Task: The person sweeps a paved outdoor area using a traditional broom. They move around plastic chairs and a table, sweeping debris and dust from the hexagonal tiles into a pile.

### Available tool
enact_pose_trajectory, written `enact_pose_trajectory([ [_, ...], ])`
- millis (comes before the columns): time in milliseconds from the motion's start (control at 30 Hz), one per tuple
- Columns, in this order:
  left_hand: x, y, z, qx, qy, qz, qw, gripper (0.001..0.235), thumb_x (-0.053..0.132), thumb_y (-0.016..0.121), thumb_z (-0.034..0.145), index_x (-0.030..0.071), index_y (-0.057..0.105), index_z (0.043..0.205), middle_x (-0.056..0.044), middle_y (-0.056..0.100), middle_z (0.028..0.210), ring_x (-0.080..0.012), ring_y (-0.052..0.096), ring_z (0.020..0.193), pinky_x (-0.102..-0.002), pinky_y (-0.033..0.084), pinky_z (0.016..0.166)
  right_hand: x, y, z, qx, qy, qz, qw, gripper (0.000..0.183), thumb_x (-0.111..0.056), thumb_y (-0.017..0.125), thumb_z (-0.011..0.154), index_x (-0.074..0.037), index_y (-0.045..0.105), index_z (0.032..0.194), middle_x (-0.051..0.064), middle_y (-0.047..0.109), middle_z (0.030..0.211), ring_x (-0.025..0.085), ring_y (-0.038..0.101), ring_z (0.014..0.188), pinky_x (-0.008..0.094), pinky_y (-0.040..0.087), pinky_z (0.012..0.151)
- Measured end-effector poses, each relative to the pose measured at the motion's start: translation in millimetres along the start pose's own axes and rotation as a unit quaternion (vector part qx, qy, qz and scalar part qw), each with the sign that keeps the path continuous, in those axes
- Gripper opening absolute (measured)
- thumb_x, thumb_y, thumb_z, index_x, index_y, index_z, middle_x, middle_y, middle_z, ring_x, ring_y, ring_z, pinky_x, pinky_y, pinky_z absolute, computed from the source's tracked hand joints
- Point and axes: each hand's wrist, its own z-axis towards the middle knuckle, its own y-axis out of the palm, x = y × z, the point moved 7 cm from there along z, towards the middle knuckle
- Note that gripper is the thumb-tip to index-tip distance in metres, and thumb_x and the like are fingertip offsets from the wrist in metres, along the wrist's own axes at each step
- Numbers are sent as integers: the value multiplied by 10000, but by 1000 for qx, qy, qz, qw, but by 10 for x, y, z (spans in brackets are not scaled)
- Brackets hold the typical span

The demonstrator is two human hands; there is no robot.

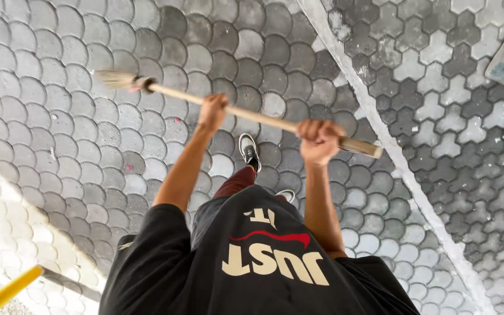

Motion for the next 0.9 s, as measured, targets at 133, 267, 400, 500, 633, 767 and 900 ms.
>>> enact_pose_trajectory([
  [133, -79, -514, 102, 108, 190, 278, 935, 134, -3, 651, 929, 73, 575, 850, -51, 644, 744, -196, 602, 700, -382, 504, 814, 185, 310, 286, 20, 98, 50, 994, 196, -111, 447, 884, -181, 430, 702, -23, 381, 532, 147, 385, 512, 338, 423, 561],
  [267, 1138, -297, 310, 118, 290, 267, 911, 156, 81, 625, 964, 78, 716, 1089, -49, 661, 893, -181, 618, 760, -307, 544, 601, -983, 750, 992, -35, -143, -81, 986, 196, -290, 572, 1058, -215, 536, 881, -61, 470, 647, 91, 413, 481, 282, 417, 403],
  [400, 2369, 223, 568, 149, 429, 175, 874, 111, 48, 687, 902, 87, 614, 975, -13, 658, 761, -100, 585, 565, -231, 490, 442, -1915, 756, 1027, -43, -206, -188, 959, 334, -545, 512, 1063, -214, 547, 1095, -76, 295, 661, 60, 233, 458, 302, 215, 365],
  [500, 3166, 506, 853, 155, 493, 76, 853, 215, 83, 648, 919, 114, 499, 767, 10, 617, 663, -92, 570, 555, -227, 489, 509, -2200, 932, 1014, 72, -273, -231, 931, 419, -347, 514, 1048, -156, 344, 716, -17, 269, 516, 110, 196, 369, 376, 273, 374],
  [633, 3357, 961, 1154, 16, 497, -10, 868, 267, -72, 719, 794, 103, 537, 708, 2, 668, 663, -110, 647, 608, -231, 586, 584, -1985, 619, 1182, -43, -277, -267, 922, 245, -248, 427, 1082, -209, 327, 861, -64, 310, 511, 88, 189, 369, 338, 238, 376],
  [767, 3042, 587, 1177, -36, 338, -64, 938, 231, 73, 602, 846, 56, 399, 738, -33, 457, 651, -170, 382, 552, -365, 365, 538, -1393, 305, 1952, 17, -152, -190, 970, 198, -310, 389, 1040, -223, 319, 877, -81, 184, 514, 87, 104, 414, 307, 163, 407],
  [900, 1615, 91, 1438, -26, -147, -470, 870, 140, 157, 583, 837, 181, 521, 714, 57, 384, 697, -141, 464, 657, -302, 445, 684, -84, 75, 2297, -143, -154, 2, 978, 87, -205, 525, 1066, -234, 595, 1109, -139, 368, 650, 27, 260, 451, 214, 199, 355],
])
